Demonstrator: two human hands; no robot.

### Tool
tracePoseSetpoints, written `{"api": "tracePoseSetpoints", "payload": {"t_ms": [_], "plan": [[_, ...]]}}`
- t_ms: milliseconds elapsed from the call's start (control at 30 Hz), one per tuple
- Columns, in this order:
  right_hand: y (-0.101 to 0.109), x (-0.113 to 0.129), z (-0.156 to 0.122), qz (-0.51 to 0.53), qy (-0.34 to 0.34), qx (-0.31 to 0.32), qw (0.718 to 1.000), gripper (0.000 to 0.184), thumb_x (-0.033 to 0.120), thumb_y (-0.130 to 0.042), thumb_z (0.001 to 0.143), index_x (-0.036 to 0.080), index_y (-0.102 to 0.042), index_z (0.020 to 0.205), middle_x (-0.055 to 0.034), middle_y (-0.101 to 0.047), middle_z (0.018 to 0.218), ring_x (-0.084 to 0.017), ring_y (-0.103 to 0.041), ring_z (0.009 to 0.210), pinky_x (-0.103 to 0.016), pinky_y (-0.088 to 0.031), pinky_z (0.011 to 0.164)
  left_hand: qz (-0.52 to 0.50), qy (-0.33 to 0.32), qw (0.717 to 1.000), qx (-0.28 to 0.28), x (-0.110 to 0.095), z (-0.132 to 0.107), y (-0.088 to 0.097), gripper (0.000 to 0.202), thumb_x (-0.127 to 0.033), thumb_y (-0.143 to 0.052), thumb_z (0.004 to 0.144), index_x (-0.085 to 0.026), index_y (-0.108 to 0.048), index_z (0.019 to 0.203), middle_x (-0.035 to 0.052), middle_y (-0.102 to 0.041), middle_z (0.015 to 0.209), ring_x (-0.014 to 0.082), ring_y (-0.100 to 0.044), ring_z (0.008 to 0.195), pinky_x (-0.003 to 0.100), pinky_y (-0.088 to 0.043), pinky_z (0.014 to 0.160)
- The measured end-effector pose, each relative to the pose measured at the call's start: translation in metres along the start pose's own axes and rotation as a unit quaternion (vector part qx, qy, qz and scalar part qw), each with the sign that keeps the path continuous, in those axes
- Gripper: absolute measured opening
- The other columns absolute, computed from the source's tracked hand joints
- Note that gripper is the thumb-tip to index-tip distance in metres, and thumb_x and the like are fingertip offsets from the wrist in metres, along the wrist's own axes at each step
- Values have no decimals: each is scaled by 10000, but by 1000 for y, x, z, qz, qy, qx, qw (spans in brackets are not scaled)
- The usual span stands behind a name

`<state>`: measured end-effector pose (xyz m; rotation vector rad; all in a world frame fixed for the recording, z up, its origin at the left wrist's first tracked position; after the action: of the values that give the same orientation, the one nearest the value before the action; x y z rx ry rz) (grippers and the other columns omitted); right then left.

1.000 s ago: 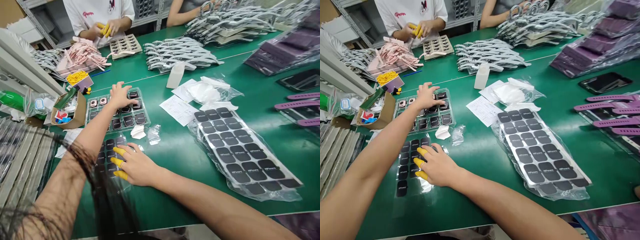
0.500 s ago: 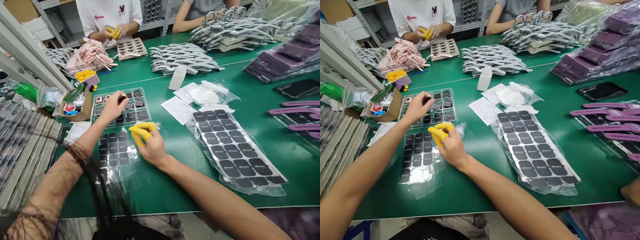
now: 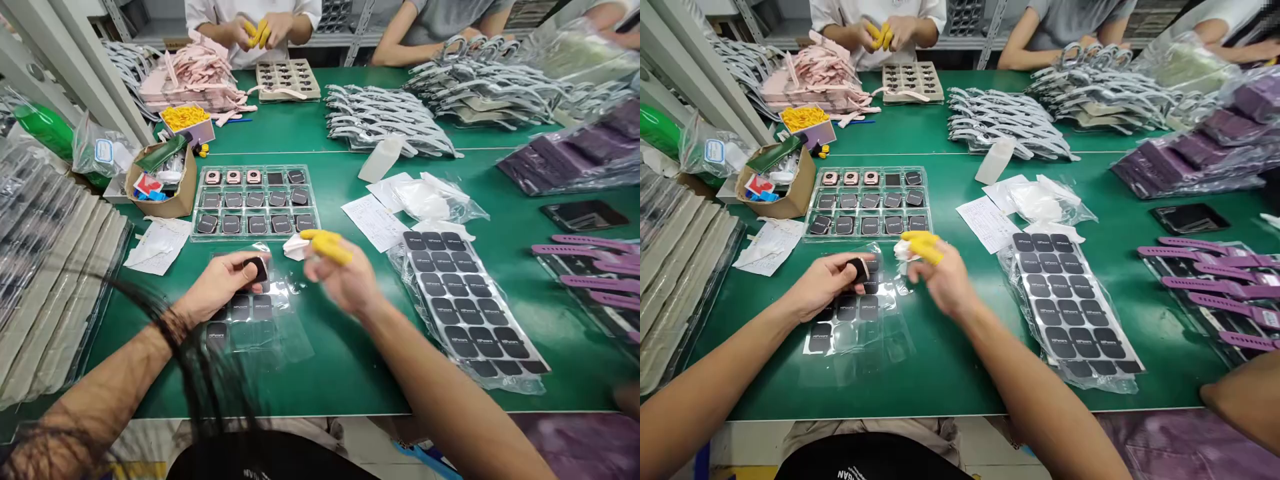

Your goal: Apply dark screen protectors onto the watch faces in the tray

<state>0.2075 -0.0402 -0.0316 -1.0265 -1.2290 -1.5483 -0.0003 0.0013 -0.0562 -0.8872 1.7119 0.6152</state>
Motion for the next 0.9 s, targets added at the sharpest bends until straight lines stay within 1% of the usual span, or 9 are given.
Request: {"api": "tracePoseSetpoints", "payload": {"t_ms": [67, 167, 233, 300, 400, 567, 700, 800, 900], "plan": [[33, -15, 6, -144, -53, -59, 986, 337, 536, -705, 964, 211, -789, 929, -96, -700, 956, -210, -619, 771, -398, -524, 730, 18, -49, 996, -72, -4, 3, 16, 490, -497, -883, 859, -251, -755, 1263, 34, -782, 938, 166, -777, 741, 315, -659, 772], [53, -11, 11, -328, 4, -136, 935, 295, 453, -774, 923, 202, -833, 1066, -161, -730, 1081, -277, -653, 910, -454, -530, 842, 31, -85, 992, -92, -5, 6, 21, 546, -361, -947, 759, -232, -717, 1237, 41, -802, 993, 188, -809, 868, 328, -676, 852], [34, -8, 14, -347, 73, -99, 930, 315, 426, -742, 963, 233, -825, 1198, -158, -762, 1174, -310, -661, 999, -490, -531, 907, 39, -85, 992, -79, -2, 8, 17, 624, -296, -973, 690, -231, -719, 1256, 50, -823, 1043, 197, -815, 926, 348, -682, 898], [8, -7, 14, -340, 117, -38, 932, 246, 427, -721, 991, 272, -845, 1135, -121, -797, 1114, -314, -656, 991, -516, -521, 925, 56, -83, 992, -80, 0, 8, 15, 657, -286, -966, 683, -225, -730, 1294, 47, -835, 1035, 200, -819, 908, 363, -686, 904], [-16, 1, 12, -299, 139, -17, 944, 195, 459, -740, 974, 300, -850, 950, -87, -800, 936, -291, -646, 880, -516, -523, 867, 77, -94, 989, -85, 1, 7, 13, 638, -292, -936, 711, -209, -758, 1318, 55, -847, 1011, 221, -828, 894, 381, -686, 914], [-49, 19, 7, -180, 132, -8, 975, 206, 522, -772, 935, 324, -820, 902, -81, -770, 885, -286, -669, 838, -524, -560, 831, 99, -103, 989, -42, 4, 8, 4, 558, -229, -874, 717, -217, -798, 1269, 53, -861, 1059, 249, -839, 931, 383, -687, 925], [-55, 17, 4, -173, 81, -45, 981, 251, 530, -740, 954, 297, -816, 904, -119, -749, 909, -323, -672, 902, -561, -565, 875, 93, -94, 990, -55, 4, 8, 6, 584, -249, -893, 716, -194, -791, 1289, 50, -863, 980, 265, -845, 908, 376, -696, 892], [-59, 10, 6, -183, 71, -25, 980, 283, 568, -746, 937, 296, -814, 899, -109, -743, 871, -306, -669, 848, -531, -569, 847, 104, -95, 989, -48, 4, 8, 4, 580, -222, -886, 708, -181, -797, 1279, 42, -859, 942, 254, -843, 879, 358, -696, 881], [-42, 0, 14, -248, 60, -63, 965, 344, 561, -675, 975, 253, -815, 915, -117, -769, 913, -295, -692, 875, -482, -561, 831, 81, -98, 991, -50, 4, 8, 4, 540, -236, -903, 713, -174, -802, 1240, 52, -863, 982, 247, -839, 870, 355, -702, 867]]}}
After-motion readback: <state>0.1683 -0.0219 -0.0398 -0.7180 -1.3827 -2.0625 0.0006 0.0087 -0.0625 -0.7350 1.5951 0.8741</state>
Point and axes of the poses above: each hand's wrist, its own z-axis towards the middle knuckle, its own y-axis out of the back of the hand, x = y × z, the point moved 9 cm from there along z, towards the middle knuckle
